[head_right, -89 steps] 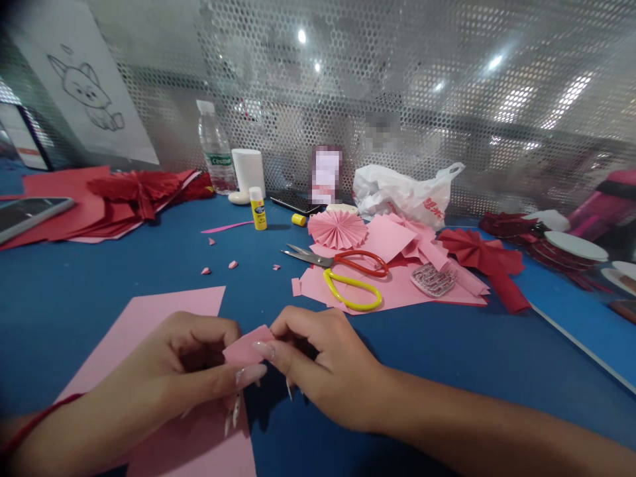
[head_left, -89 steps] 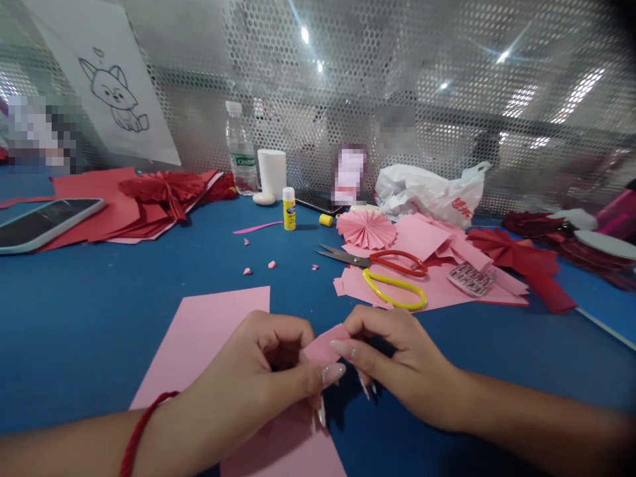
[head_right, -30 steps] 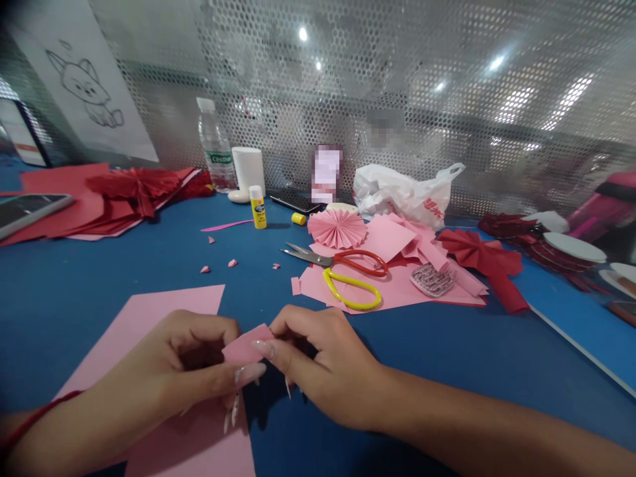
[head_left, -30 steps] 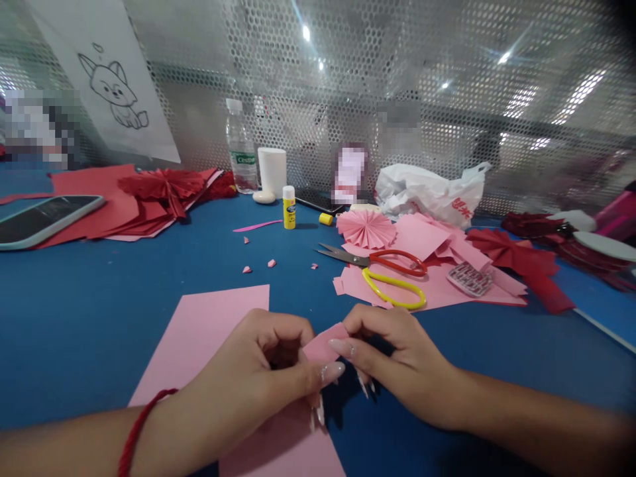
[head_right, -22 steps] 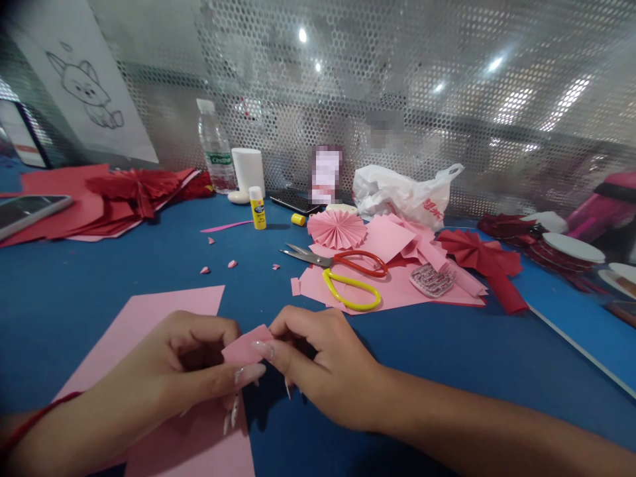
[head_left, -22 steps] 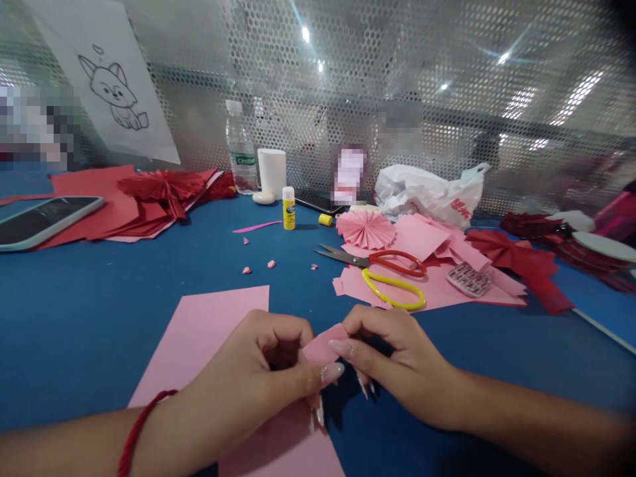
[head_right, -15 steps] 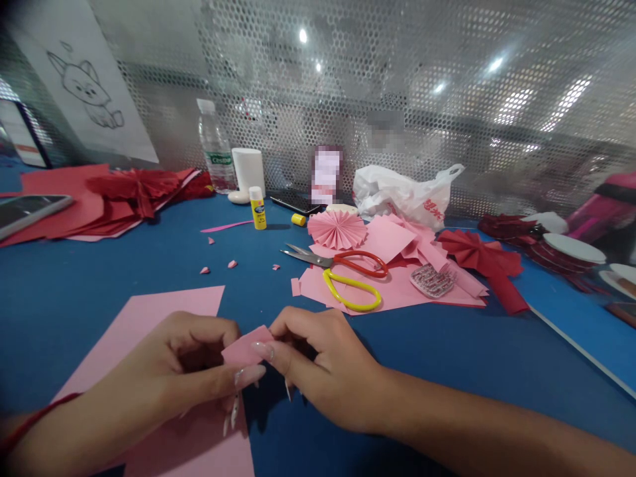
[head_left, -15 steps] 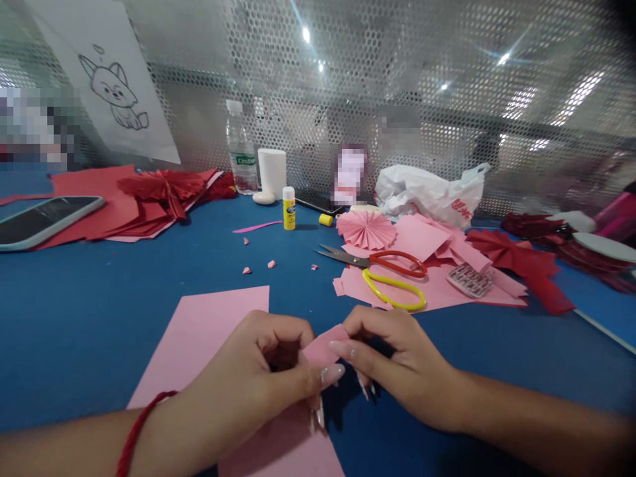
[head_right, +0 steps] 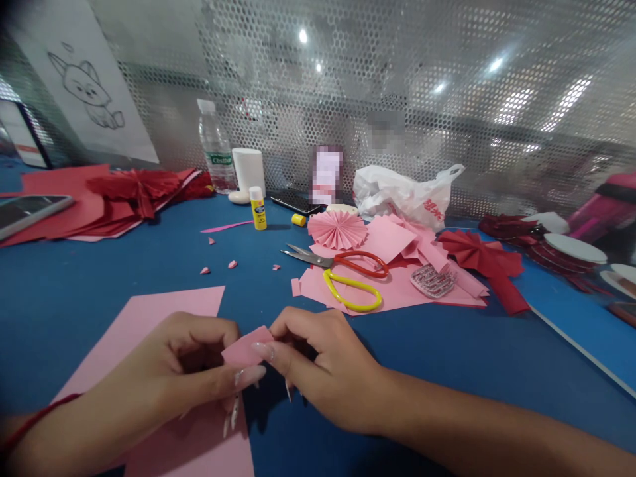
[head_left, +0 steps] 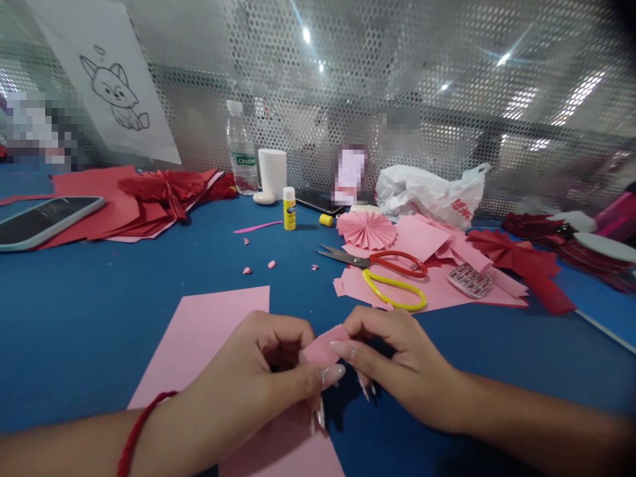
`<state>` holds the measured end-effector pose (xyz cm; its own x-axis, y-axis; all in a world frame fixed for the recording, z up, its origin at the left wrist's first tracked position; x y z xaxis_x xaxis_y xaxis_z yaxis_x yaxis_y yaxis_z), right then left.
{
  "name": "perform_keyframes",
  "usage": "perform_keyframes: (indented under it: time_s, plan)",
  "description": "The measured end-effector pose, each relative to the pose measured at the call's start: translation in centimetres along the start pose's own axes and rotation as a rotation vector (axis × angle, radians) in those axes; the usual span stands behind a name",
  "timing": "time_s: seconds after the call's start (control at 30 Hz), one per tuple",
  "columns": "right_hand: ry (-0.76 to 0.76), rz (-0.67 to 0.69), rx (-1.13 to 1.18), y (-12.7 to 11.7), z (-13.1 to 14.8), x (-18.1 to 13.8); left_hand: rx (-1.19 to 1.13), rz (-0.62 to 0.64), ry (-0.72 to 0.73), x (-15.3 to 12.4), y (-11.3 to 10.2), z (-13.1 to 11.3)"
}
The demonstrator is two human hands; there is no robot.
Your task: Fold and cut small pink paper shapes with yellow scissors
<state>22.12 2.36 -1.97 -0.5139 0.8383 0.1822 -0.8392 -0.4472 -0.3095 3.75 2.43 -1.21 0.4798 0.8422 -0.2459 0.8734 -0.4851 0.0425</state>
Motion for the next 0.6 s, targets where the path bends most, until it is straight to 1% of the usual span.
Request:
perform_keyframes:
  time_s: [0.1, 0.23, 0.6]
  plan:
    - [0.004, 0.006, -0.004, -0.03, 0.10, -0.16, -0.015, 0.008, 0.005, 0.00, 0.03, 0.00]
    - [0.000, 0.003, -0.004, -0.09, 0.00, -0.15, 0.013, -0.012, 0.005, -0.04, 0.09, -0.08]
    - [-0.010, 0.008, -0.007, 0.02, 0.05, 0.17, -0.038, 0.029, -0.015, 0.07, -0.04, -0.02]
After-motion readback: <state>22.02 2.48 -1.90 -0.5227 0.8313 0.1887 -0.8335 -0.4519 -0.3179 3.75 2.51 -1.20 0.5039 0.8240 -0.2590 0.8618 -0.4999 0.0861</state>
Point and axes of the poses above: each hand's wrist, its own x-axis towards the middle knuckle, its own y-axis out of the palm, z = x × y, the point moved 2 cm from there along x, towards the middle knuckle
